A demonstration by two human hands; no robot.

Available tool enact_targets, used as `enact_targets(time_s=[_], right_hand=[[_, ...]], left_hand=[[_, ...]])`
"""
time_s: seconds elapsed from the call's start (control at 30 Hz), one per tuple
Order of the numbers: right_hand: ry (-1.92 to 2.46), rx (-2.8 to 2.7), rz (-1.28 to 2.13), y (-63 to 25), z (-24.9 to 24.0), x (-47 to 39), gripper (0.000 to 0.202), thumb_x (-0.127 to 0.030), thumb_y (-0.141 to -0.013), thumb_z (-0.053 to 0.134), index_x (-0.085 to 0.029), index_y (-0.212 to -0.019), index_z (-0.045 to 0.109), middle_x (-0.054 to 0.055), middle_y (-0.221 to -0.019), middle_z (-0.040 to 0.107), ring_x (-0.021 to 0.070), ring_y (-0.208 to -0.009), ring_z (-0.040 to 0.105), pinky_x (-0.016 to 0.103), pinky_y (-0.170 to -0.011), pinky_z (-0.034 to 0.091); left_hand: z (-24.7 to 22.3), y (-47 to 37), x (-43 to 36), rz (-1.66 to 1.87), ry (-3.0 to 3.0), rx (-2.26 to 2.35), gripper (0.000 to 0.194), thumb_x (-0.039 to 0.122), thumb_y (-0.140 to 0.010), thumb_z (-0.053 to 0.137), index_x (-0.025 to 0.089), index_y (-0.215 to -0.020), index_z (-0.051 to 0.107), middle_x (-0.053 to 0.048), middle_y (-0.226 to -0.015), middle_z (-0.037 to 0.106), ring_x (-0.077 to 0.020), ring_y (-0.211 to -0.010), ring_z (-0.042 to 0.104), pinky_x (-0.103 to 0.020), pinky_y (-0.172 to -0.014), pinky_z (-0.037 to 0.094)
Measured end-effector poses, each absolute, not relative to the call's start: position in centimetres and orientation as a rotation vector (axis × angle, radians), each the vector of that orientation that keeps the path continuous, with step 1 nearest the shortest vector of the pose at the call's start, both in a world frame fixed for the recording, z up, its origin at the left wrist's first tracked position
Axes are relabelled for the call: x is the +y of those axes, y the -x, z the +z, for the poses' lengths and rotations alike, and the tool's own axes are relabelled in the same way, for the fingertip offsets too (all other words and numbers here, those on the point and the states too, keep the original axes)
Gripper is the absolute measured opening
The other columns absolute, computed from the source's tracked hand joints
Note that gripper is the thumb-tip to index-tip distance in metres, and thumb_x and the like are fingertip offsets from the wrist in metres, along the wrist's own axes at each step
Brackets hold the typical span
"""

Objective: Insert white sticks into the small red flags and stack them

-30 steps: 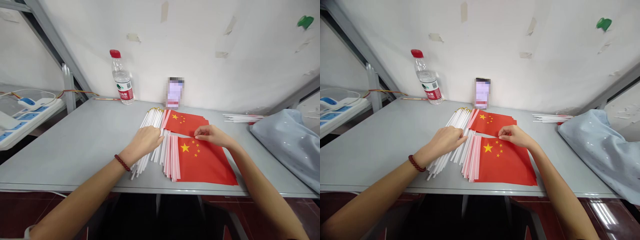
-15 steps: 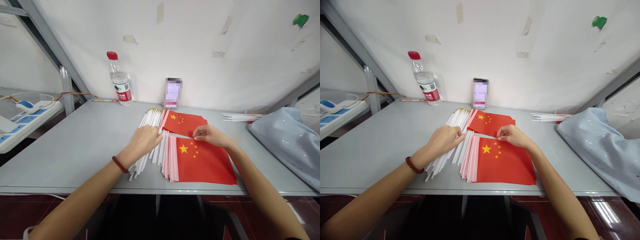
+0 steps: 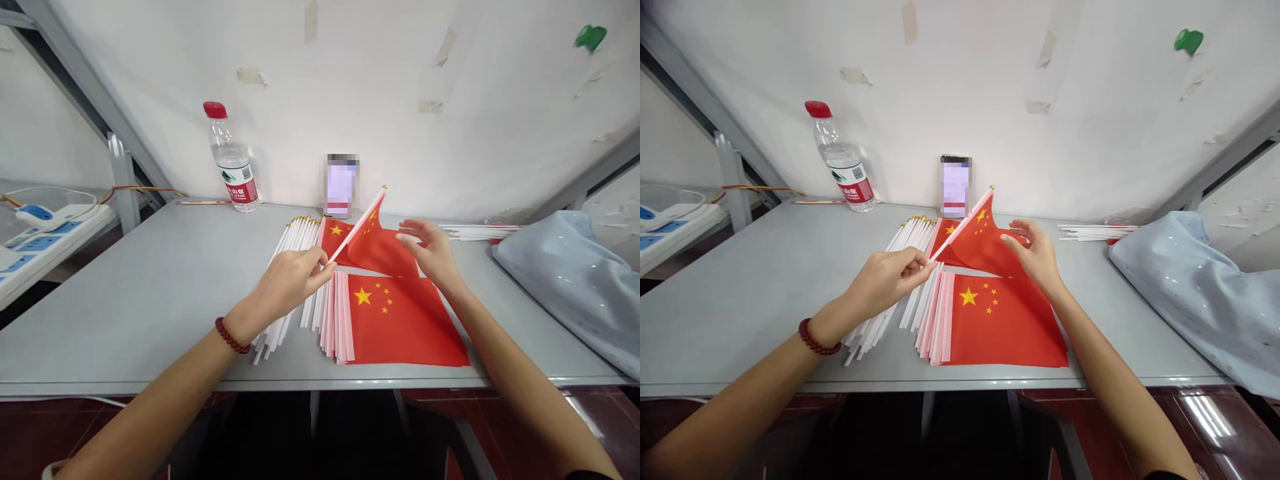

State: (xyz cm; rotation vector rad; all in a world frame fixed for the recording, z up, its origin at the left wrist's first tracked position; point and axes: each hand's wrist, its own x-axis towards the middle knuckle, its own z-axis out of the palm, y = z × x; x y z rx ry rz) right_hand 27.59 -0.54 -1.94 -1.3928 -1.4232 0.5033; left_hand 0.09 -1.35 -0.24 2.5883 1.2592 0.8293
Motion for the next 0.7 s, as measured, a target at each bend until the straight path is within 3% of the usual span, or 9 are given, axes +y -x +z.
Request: enact_targets(time_s=[0.13, 0.2, 0.3, 0.4, 0.7], right_hand=[[1.179, -1.386, 0.474, -27.8, -1.2, -0.6, 0.052, -0.038, -0.077, 0.066, -0.027, -0.124, 0.049, 0.008, -0.139, 0.046, 0.0234, -0.125, 0.046, 0.035, -0.091, 0.047], [1.158, -1.382, 0.447, -28.0, -0.7, -0.9, 0.048, -0.039, -0.078, 0.064, -0.028, -0.123, 0.052, 0.006, -0.138, 0.047, 0.0235, -0.126, 0.045, 0.035, -0.091, 0.046], [1.2, -1.378, 0.477, -28.4, -0.1, -1.2, 0.026, -0.043, -0.079, 0.062, -0.022, -0.093, 0.066, 0.006, -0.101, 0.068, 0.0233, -0.099, 0.062, 0.036, -0.083, 0.049], [1.187, -1.338, 0.459, -28.8, 0.1, -1.2, 0.022, -0.042, -0.076, 0.065, -0.02, -0.072, 0.066, 0.001, -0.068, 0.065, 0.0178, -0.067, 0.061, 0.033, -0.068, 0.049], [1.098, -1.021, 0.063, -31.5, 1.0, -0.6, 0.018, -0.036, -0.072, 0.064, -0.018, -0.07, 0.063, 0.001, -0.064, 0.058, 0.0133, -0.058, 0.05, 0.029, -0.06, 0.042]], left_hand=[[-0.6, -0.1, -1.6, 1.011, -2.644, 1.062, 0.022, 0.033, -0.09, 0.047, 0.018, -0.075, 0.053, 0.004, -0.057, 0.054, -0.0077, -0.049, 0.043, -0.022, -0.052, 0.036], [-0.8, -0.1, -1.6, 1.061, -2.643, 1.005, 0.022, 0.033, -0.09, 0.047, 0.018, -0.075, 0.053, 0.003, -0.059, 0.056, -0.0069, -0.049, 0.042, -0.021, -0.051, 0.036], [-1.0, -0.1, -1.7, 1.122, -2.589, 0.971, 0.021, 0.034, -0.09, 0.049, 0.018, -0.077, 0.055, 0.002, -0.063, 0.061, -0.0066, -0.05, 0.045, -0.021, -0.051, 0.038], [-0.9, -0.2, -1.8, 1.123, -2.572, 0.968, 0.021, 0.035, -0.089, 0.05, 0.018, -0.078, 0.056, 0.002, -0.066, 0.063, -0.0066, -0.05, 0.045, -0.021, -0.051, 0.038], [-0.1, -0.4, -1.9, 1.148, -2.412, 1.074, 0.016, 0.03, -0.086, 0.054, 0.018, -0.085, 0.064, 0.002, -0.068, 0.066, -0.008, -0.059, 0.056, -0.02, -0.056, 0.045]])
